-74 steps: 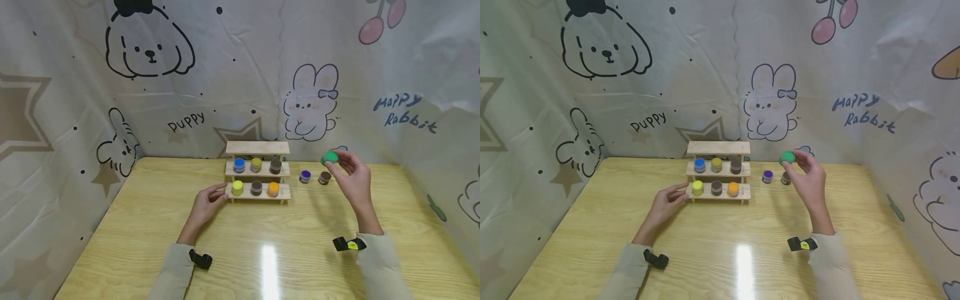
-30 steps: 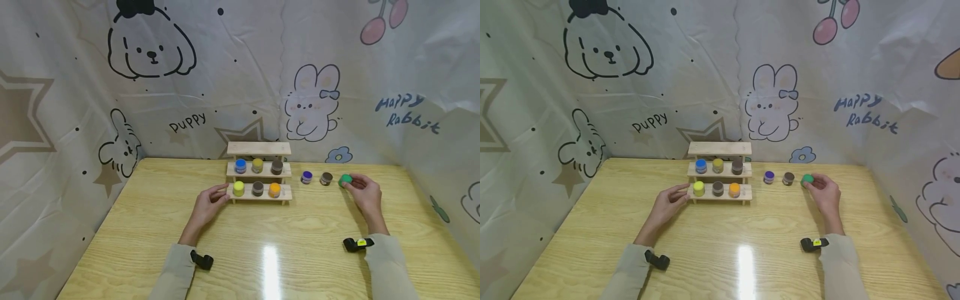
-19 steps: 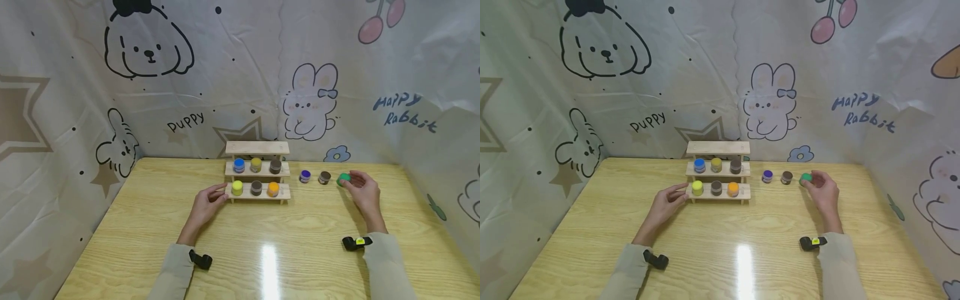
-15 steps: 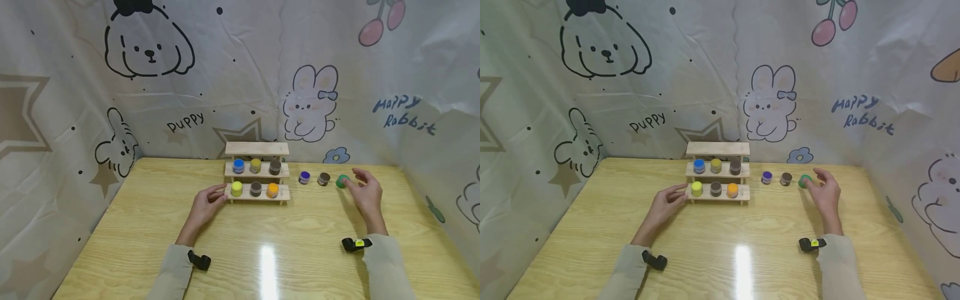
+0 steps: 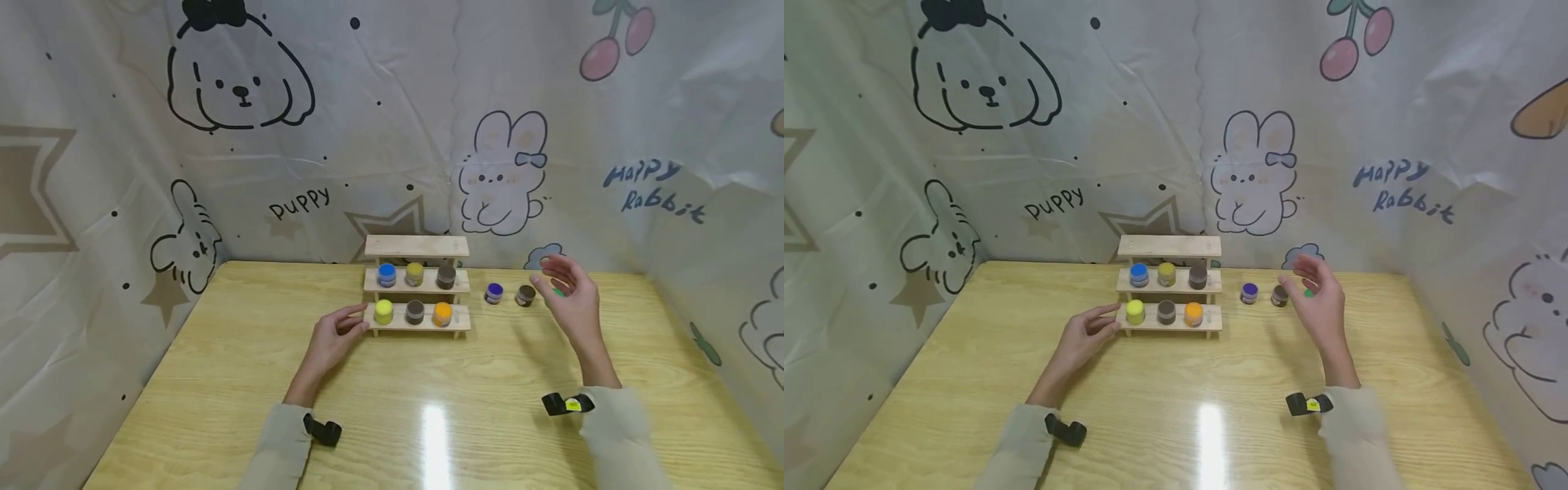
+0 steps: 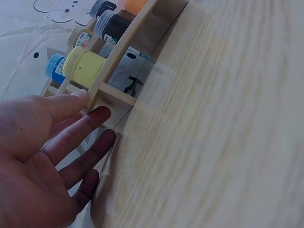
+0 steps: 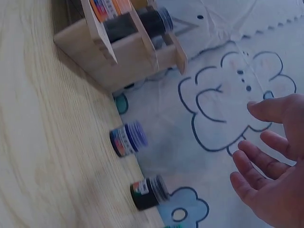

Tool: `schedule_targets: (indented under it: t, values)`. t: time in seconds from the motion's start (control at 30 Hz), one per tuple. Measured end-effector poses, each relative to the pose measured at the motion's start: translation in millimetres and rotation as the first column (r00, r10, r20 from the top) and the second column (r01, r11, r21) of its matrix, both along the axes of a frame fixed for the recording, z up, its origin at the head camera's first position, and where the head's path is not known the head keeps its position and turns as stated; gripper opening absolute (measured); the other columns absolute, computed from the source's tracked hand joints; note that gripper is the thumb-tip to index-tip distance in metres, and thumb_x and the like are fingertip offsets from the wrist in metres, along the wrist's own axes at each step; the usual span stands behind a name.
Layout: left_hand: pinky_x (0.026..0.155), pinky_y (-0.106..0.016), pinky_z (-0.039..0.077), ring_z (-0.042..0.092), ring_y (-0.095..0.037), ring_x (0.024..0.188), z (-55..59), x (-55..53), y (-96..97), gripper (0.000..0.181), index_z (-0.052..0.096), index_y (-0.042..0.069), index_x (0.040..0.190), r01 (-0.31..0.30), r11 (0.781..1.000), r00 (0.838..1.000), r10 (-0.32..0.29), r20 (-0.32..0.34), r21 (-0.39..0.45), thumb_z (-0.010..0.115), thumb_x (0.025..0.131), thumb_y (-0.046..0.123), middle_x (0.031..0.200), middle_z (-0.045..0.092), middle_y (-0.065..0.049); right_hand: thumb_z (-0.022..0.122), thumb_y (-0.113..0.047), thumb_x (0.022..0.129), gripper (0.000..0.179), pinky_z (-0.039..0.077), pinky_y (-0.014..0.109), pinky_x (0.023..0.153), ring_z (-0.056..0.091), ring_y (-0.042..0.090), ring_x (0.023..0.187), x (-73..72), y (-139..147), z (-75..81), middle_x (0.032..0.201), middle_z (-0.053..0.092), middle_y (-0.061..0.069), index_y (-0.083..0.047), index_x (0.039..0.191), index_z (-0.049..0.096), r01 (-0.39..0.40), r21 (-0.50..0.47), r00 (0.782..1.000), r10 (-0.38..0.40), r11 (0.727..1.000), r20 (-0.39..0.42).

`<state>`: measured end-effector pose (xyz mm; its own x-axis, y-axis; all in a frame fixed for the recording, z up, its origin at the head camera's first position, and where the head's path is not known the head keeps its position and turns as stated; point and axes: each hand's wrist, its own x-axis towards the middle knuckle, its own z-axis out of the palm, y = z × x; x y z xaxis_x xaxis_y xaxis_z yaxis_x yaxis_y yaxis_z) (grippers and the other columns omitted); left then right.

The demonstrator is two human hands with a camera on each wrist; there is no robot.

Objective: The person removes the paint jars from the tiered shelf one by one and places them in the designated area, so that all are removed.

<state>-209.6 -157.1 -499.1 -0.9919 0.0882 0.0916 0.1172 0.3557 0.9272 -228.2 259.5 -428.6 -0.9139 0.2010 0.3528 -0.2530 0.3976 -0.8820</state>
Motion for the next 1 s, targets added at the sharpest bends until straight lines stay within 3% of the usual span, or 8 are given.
schedule_targets:
  t: [0.2, 0.3, 0.53, 0.67, 1.0]
  values:
    - [0.098, -0.046, 0.053, 0.07, -0.026, 0.112, -1.0, -0.5, -0.5, 0.04, 0.066, 0.007, 0.138, -0.005, 1.0, 1.0, 0.005, -0.01, -0.009, 0.072, 0.098, 0.012, 0.119, 0.074, -0.013, 0.07, -0.006, 0.098, 0.045, 0.048, 0.031, 0.103, 0.059, 0.035, 0.119, 14.6, -28.9, 18.4, 0.131, 0.06, 0.029, 0.008, 0.138, 0.055, -0.116, -0.009, 0.992, 0.115, 0.993, -0.043]
    - [0.098, -0.047, 0.052, 0.07, -0.027, 0.112, -0.9, -1.0, 0.0, 0.04, 0.066, 0.007, 0.137, -0.005, 1.0, 1.0, 0.005, -0.018, -0.007, 0.072, 0.098, 0.012, 0.119, 0.074, -0.014, 0.071, -0.005, 0.097, 0.044, 0.048, 0.033, 0.104, 0.058, 0.039, 0.12, 9.6, -35.2, 10.4, 0.131, 0.062, 0.025, 0.007, 0.137, 0.056, -0.151, 0.014, 0.987, 0.151, 0.988, -0.058]
    - [0.097, -0.046, 0.053, 0.07, -0.026, 0.112, -0.7, 1.0, 0.7, 0.04, 0.066, 0.009, 0.138, -0.003, 1.0, 1.0, 0.003, -0.005, -0.02, 0.071, 0.098, 0.013, 0.118, 0.074, -0.013, 0.074, -0.008, 0.096, 0.041, 0.046, 0.047, 0.106, 0.061, 0.034, 0.121, 4.6, -46.1, -13.6, 0.129, 0.066, 0.017, 0.001, 0.134, 0.061, -0.212, 0.08, 0.974, 0.217, 0.974, -0.063]
    - [0.097, -0.047, 0.053, 0.07, -0.026, 0.112, -2.2, 0.2, -0.8, 0.04, 0.066, 0.009, 0.138, 0.005, 1.0, 1.0, -0.005, -0.016, -0.017, 0.071, 0.099, 0.014, 0.118, 0.074, -0.014, 0.074, -0.011, 0.096, 0.039, 0.046, 0.049, 0.106, 0.061, 0.035, 0.121, 2.7, -54.7, -18.4, 0.129, 0.065, 0.015, 0.0, 0.132, 0.062, -0.254, 0.052, 0.966, 0.256, 0.966, -0.047]
    - [0.096, -0.044, 0.054, 0.071, -0.027, 0.111, -5.0, -1.5, -0.4, 0.04, 0.066, 0.008, 0.138, 0.012, 1.0, 1.0, -0.012, -0.022, -0.003, 0.071, 0.099, 0.013, 0.117, 0.074, -0.014, 0.076, -0.015, 0.096, 0.042, 0.044, 0.049, 0.109, 0.061, 0.034, 0.122, -13.8, -83.6, -21.7, 0.132, 0.064, 0.017, 0.001, 0.132, 0.062, -0.287, 0.092, 0.957, 0.289, 0.953, -0.004]
